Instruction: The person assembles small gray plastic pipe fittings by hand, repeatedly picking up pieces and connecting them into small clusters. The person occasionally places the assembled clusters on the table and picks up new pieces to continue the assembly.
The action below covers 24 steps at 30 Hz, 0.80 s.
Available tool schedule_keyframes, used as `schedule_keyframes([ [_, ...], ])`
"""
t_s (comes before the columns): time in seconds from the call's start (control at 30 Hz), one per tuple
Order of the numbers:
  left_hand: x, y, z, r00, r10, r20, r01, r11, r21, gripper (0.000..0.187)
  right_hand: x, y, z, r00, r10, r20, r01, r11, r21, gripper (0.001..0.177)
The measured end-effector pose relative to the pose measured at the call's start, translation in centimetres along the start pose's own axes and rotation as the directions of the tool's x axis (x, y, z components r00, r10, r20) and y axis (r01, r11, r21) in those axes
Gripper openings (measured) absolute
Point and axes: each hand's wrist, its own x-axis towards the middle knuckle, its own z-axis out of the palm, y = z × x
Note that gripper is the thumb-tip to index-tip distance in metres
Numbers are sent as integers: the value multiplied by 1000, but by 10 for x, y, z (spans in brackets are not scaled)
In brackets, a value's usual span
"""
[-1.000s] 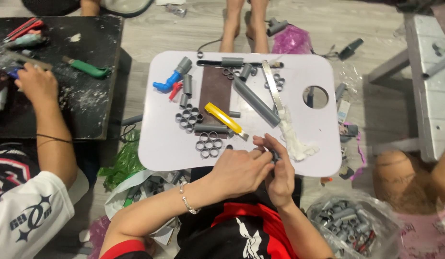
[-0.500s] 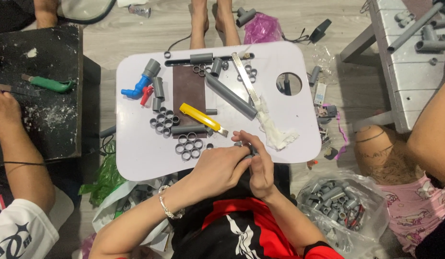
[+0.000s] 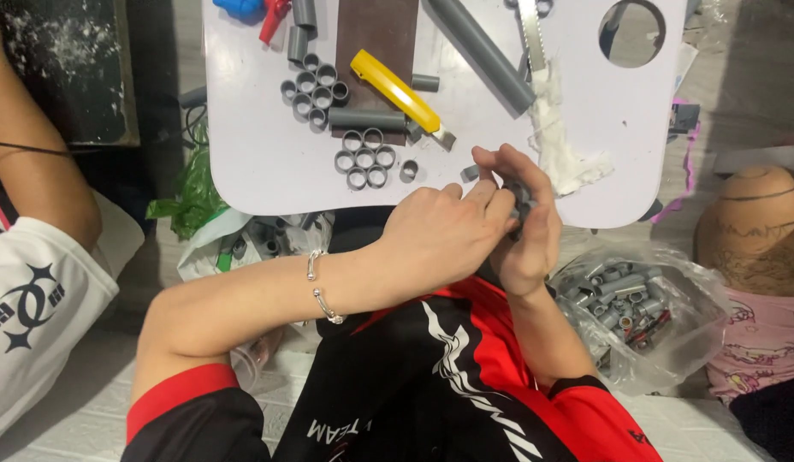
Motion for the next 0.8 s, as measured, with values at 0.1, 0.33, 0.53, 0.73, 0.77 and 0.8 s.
schedule_keyframes([
  [0.1,-1,5,0,998,32,-59,-29,998,64,21,0,-3,-3,1000,11,9,-11,1000,-16,72],
  [0.33,1,3,17,986,77,-151,-29,953,302,14,5,-12,2,999,40,27,-39,998,-42,71],
  [0.53,3,2,24,981,90,-175,-18,927,375,12,4,-13,1,997,72,30,-71,997,-40,68],
  [0.73,6,2,34,984,87,-158,-38,955,294,15,6,-16,-1,995,91,51,-86,992,-97,69],
  [0.77,7,2,40,984,86,-157,-38,957,287,16,6,-16,-1,993,98,64,-93,992,-84,69],
  [0.8,7,1,45,984,84,-157,-37,959,281,16,7,-15,-1,992,104,78,-99,993,-69,70],
])
